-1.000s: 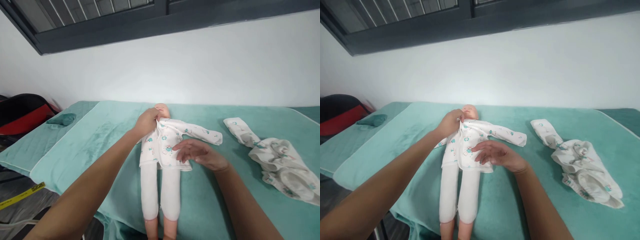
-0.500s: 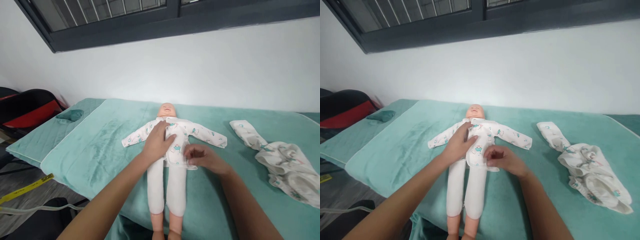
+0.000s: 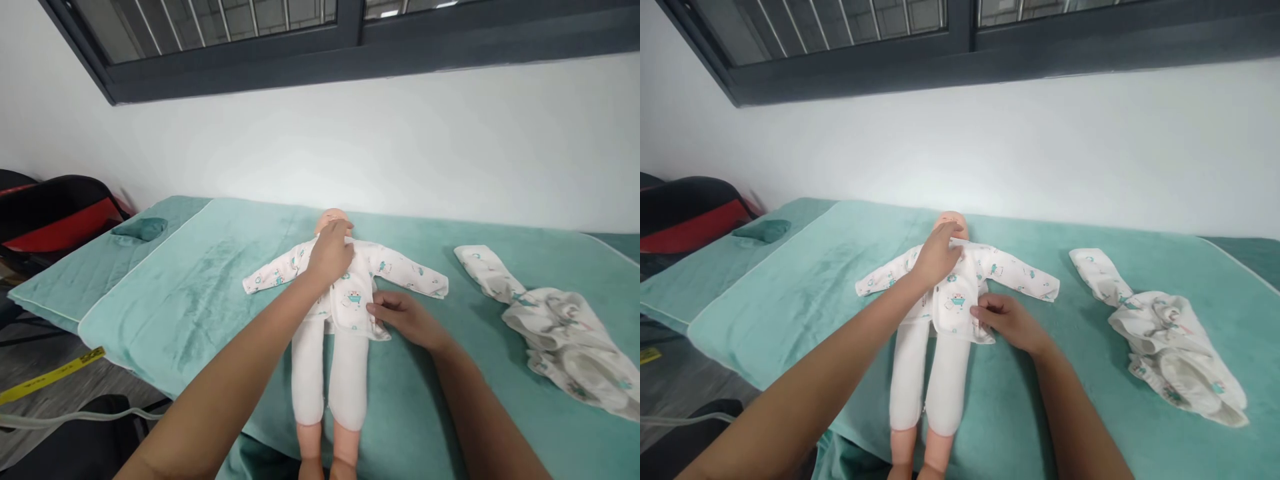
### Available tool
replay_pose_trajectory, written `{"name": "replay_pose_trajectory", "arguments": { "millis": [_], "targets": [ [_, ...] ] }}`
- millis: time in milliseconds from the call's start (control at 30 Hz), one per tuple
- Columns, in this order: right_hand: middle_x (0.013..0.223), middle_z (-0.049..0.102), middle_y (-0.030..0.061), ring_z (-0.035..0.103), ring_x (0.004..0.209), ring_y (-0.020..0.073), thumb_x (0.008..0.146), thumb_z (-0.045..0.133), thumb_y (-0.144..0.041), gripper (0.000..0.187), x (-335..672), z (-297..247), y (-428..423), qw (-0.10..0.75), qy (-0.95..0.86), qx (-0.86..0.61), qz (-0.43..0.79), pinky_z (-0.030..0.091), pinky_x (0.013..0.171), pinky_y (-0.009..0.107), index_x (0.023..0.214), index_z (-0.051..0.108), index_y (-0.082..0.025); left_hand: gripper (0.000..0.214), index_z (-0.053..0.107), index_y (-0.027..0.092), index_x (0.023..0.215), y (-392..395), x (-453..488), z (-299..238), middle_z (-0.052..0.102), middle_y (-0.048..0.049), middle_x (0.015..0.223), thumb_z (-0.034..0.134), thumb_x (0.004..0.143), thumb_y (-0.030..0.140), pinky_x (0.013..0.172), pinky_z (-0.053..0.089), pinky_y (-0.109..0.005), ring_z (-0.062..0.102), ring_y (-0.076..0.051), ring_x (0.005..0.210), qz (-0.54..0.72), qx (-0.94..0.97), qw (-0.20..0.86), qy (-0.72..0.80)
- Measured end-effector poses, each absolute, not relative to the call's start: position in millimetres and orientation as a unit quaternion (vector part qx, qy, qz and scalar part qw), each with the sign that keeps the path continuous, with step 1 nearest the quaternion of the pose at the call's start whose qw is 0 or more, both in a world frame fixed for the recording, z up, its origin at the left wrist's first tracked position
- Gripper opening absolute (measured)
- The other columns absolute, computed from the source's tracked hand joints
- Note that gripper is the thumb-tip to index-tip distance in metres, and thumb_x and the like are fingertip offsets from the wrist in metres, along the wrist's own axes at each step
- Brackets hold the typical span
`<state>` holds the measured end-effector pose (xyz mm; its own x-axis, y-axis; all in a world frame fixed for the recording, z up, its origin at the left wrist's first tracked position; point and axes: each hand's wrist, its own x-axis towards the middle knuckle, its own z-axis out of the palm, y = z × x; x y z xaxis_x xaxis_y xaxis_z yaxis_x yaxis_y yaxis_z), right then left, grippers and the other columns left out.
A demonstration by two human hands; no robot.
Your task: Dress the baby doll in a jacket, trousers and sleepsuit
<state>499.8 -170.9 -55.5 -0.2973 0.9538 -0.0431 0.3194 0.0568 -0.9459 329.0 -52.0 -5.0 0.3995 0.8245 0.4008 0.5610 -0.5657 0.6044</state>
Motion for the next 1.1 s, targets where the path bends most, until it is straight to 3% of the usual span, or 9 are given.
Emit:
{"name": "replay_pose_trajectory", "arguments": {
  "millis": [167, 333, 467, 633, 800, 933, 1033, 1100],
  "targets": [
    [0.062, 0.06, -0.0008, 0.055, 0.063, 0.0161, 0.086, 0.057, -0.054, 0.041, 501, -55, -168, 0.365, -0.632, -0.52, 0.443, 0.043, 0.064, 0.029, 0.06, 0.059, -0.022, 0.038, 0.063, 0.014, 0.103, -37, 329, -17, 0.066, -0.0133, 0.119, 0.043, 0.076, -0.004, 0.109, 0.043, -0.041, 0.056, -0.025, 0.122, 0.356, 0.817, 0.179, 0.416],
    [0.084, 0.071, 0.0043, 0.064, 0.083, 0.0233, 0.087, 0.051, -0.044, 0.029, 512, -72, -155, 0.425, -0.531, -0.702, 0.214, 0.046, 0.077, 0.036, 0.076, 0.068, -0.024, 0.043, 0.065, 0.016, 0.099, -42, 328, -26, 0.068, -0.0104, 0.116, 0.039, 0.072, -0.005, 0.102, 0.047, -0.039, 0.06, -0.024, 0.117, 0.391, 0.801, 0.189, 0.413],
    [0.099, 0.073, 0.0091, 0.064, 0.1, 0.0268, 0.084, 0.052, -0.034, 0.022, 522, -81, -139, 0.411, -0.558, -0.711, 0.122, 0.046, 0.09, 0.04, 0.087, 0.071, -0.023, 0.044, 0.067, 0.017, 0.097, -48, 327, -25, 0.07, -0.009, 0.114, 0.038, 0.073, -0.004, 0.102, 0.047, -0.039, 0.062, -0.023, 0.115, 0.413, 0.778, 0.223, 0.418],
    [0.093, 0.074, 0.0086, 0.066, 0.089, 0.0254, 0.085, 0.05, -0.036, 0.023, 525, -79, -128, 0.401, -0.539, -0.728, 0.134, 0.046, 0.082, 0.038, 0.083, 0.068, -0.023, 0.038, 0.068, 0.019, 0.092, -47, 326, -22, 0.073, -0.0058, 0.11, 0.04, 0.075, 0.0, 0.104, 0.045, -0.039, 0.064, -0.021, 0.111, 0.46, 0.704, 0.33, 0.428],
    [0.076, 0.071, 0.0044, 0.064, 0.077, 0.0224, 0.089, 0.048, -0.05, 0.035, 519, -77, -142, 0.415, -0.555, -0.69, 0.207, 0.045, 0.074, 0.034, 0.077, 0.066, -0.023, 0.024, 0.067, 0.018, 0.092, -44, 306, -13, 0.073, -0.0071, 0.107, 0.053, 0.074, 0.009, 0.099, 0.049, -0.039, 0.067, -0.02, 0.101, 0.544, 0.568, 0.485, 0.384],
    [0.074, 0.069, 0.0039, 0.063, 0.079, 0.0231, 0.091, 0.045, -0.055, 0.041, 512, -76, -149, 0.404, -0.576, -0.67, 0.239, 0.045, 0.075, 0.034, 0.074, 0.064, -0.023, 0.013, 0.065, 0.019, 0.086, -62, 256, -21, 0.072, -0.0047, 0.094, 0.061, 0.074, 0.02, 0.086, 0.053, -0.034, 0.066, -0.017, 0.087, 0.583, 0.503, 0.443, 0.458],
    [0.087, 0.072, 0.0052, 0.063, 0.087, 0.0244, 0.091, 0.044, -0.055, 0.04, 505, -75, -149, 0.403, -0.586, -0.665, 0.229, 0.044, 0.078, 0.034, 0.08, 0.065, -0.023, 0.011, 0.063, 0.019, 0.084, -87, 221, -42, 0.069, -0.0031, 0.085, 0.057, 0.08, 0.027, 0.071, 0.053, -0.032, 0.063, -0.017, 0.074, 0.505, 0.523, 0.408, 0.553],
    [0.09, 0.071, 0.0057, 0.061, 0.089, 0.0249, 0.091, 0.043, -0.055, 0.04, 499, -74, -148, 0.39, -0.611, -0.653, 0.219, 0.043, 0.081, 0.035, 0.08, 0.063, -0.023, 0.016, 0.065, 0.019, 0.086, -101, 211, -56, 0.07, -0.0042, 0.088, 0.055, 0.083, 0.032, 0.074, 0.053, -0.034, 0.064, -0.019, 0.078, 0.434, 0.569, 0.397, 0.575]
  ]
}}
